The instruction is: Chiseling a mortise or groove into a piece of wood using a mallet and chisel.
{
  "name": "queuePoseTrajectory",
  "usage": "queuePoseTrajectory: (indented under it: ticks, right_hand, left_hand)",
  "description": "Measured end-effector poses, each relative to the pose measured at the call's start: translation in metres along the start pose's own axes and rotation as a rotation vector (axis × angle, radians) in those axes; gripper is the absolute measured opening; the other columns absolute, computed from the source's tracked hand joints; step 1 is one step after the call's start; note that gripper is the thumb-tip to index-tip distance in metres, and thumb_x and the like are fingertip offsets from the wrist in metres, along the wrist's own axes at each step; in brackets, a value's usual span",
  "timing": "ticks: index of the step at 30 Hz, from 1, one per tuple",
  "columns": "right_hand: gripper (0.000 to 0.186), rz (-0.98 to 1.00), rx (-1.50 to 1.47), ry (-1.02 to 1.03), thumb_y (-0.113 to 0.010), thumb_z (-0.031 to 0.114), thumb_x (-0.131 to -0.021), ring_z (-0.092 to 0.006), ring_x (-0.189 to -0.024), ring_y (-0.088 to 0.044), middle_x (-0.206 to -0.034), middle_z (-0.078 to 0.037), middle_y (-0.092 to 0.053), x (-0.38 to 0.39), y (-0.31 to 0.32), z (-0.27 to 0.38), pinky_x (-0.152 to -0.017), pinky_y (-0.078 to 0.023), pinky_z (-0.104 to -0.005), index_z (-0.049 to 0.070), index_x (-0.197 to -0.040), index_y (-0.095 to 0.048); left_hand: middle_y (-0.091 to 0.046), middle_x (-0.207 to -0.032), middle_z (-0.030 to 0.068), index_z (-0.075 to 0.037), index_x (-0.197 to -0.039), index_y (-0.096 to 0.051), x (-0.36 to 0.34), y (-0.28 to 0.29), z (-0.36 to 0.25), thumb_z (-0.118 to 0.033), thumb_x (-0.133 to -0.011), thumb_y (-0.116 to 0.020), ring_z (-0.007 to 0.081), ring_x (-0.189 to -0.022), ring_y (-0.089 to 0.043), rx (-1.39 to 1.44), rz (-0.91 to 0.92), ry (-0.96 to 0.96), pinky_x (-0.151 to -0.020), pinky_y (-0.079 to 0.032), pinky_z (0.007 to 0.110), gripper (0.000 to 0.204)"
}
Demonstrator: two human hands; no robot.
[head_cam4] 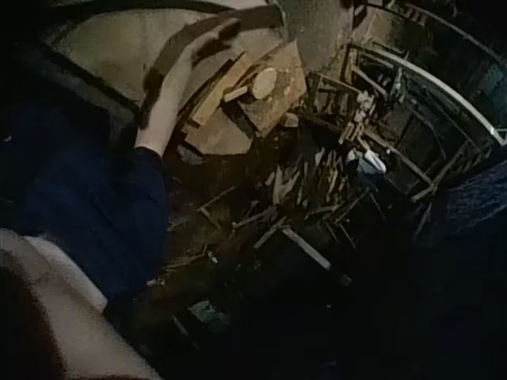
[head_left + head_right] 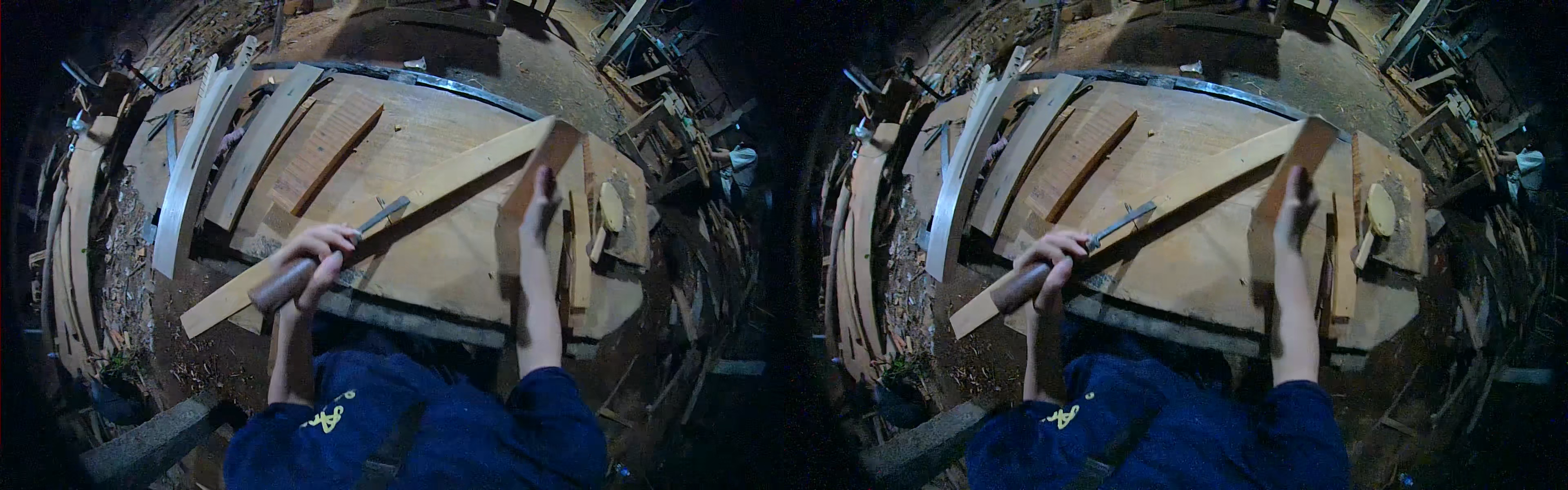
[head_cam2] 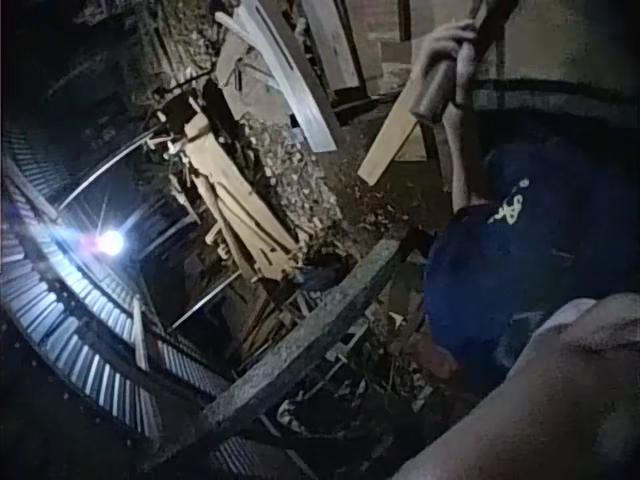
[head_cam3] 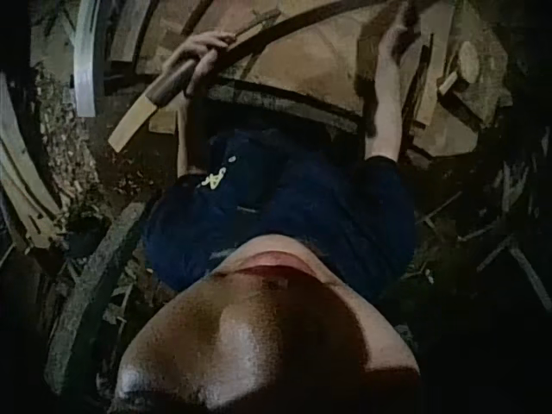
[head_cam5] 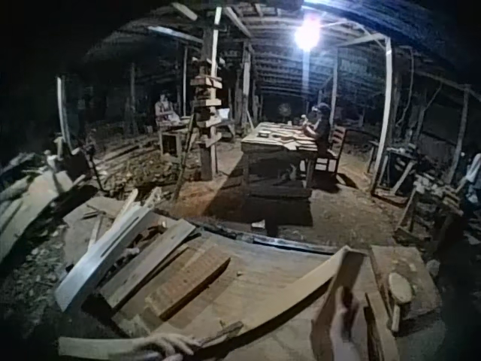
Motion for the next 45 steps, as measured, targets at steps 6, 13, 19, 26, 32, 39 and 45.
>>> queuePoseTrajectory:
  ticks: [6, 13, 19, 26, 32, 39, 45]
  right_hand:
    - [0.06, -0.195, -0.102, -0.225, -0.062, 0.047, -0.091, -0.0237, -0.125, -0.045, -0.129, -0.012, -0.055, -0.009, 0.013, -0.025, -0.108, -0.029, -0.0349, -0.004, -0.122, -0.056]
    - [0.047, -0.046, -0.032, -0.07, -0.061, 0.046, -0.091, -0.0171, -0.094, -0.053, -0.099, -0.007, -0.063, -0.008, 0.005, -0.008, -0.09, -0.039, -0.0303, -0.001, -0.1, -0.065]
    - [0.061, -0.015, 0.03, -0.258, -0.066, 0.051, -0.087, -0.0201, -0.11, -0.048, -0.117, -0.011, -0.056, -0.006, 0.006, -0.009, -0.1, -0.033, -0.0337, -0.003, -0.115, -0.058]
    - [0.063, -0.003, 0.044, -0.241, -0.063, 0.054, -0.087, -0.0215, -0.108, -0.048, -0.115, -0.012, -0.055, -0.004, 0.007, -0.008, -0.098, -0.034, -0.0349, -0.003, -0.114, -0.055]
    - [0.046, -0.024, 0.001, -0.118, -0.057, 0.043, -0.095, -0.0161, -0.091, -0.055, -0.097, -0.008, -0.063, -0.001, 0.005, 0.003, -0.085, -0.042, -0.03, -0.002, -0.1, -0.064]
    - [0.052, 0.093, -0.106, -0.144, -0.062, 0.048, -0.089, -0.0196, -0.106, -0.052, -0.114, -0.009, -0.059, 0.0, 0.01, -0.001, -0.096, -0.038, -0.0326, 0.003, -0.114, -0.058]
    - [0.071, 0.117, -0.161, -0.201, -0.071, 0.049, -0.083, -0.0209, -0.121, -0.045, -0.132, -0.009, -0.049, 0.001, 0.015, -0.007, -0.105, -0.033, -0.0348, 0.004, -0.132, -0.045]
  left_hand:
    - [-0.066, -0.091, 0.0181, -0.001, -0.076, -0.058, 0.012, -0.006, 0.001, -0.012, -0.08, -0.067, 0.035, -0.101, -0.063, -0.092, -0.045, -0.026, -0.097, -0.044, 0.052, 0.014]
    - [-0.066, -0.086, 0.0188, 0.0, -0.074, -0.059, -0.011, -0.021, -0.019, -0.015, -0.079, -0.068, 0.0359, -0.094, -0.065, -0.222, 0.077, -0.031, -0.093, -0.047, 0.051, 0.018]
    - [-0.065, -0.081, 0.0197, 0.002, -0.074, -0.059, -0.036, -0.024, -0.02, -0.016, -0.078, -0.065, 0.0336, -0.089, -0.065, -0.189, 0.032, 0.037, -0.09, -0.048, 0.045, 0.02]
    - [-0.051, -0.063, 0.01, -0.005, -0.072, -0.049, -0.058, -0.017, 0.008, -0.018, -0.08, -0.057, 0.0244, -0.062, -0.055, -0.004, -0.102, -0.013, -0.098, -0.04, 0.055, 0.017]
    - [-0.042, -0.054, 0.0038, -0.004, -0.072, -0.044, -0.059, -0.037, 0.029, -0.015, -0.077, -0.064, 0.0115, -0.046, -0.038, 0.276, -0.158, -0.05, -0.048, -0.041, 0.031, 0.024]
    - [-0.057, -0.061, 0.002, -0.003, -0.07, -0.058, -0.05, -0.065, 0.021, -0.025, -0.073, -0.071, 0.0089, -0.056, -0.055, -0.139, -0.153, 0.112, -0.055, -0.044, 0.023, 0.025]
    - [-0.056, -0.054, 0.0068, -0.003, -0.065, -0.056, -0.047, -0.102, 0.003, -0.011, -0.071, -0.072, 0.0141, -0.05, -0.058, -0.435, 0.136, -0.072, -0.052, -0.045, 0.026, 0.019]
Point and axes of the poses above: each hand's wrist, its own x-axis away from the middle knuckle, its own y-axis out of the back of the hand, z = x × y, the point moved 4 cm from there along -x, towards the middle knuckle
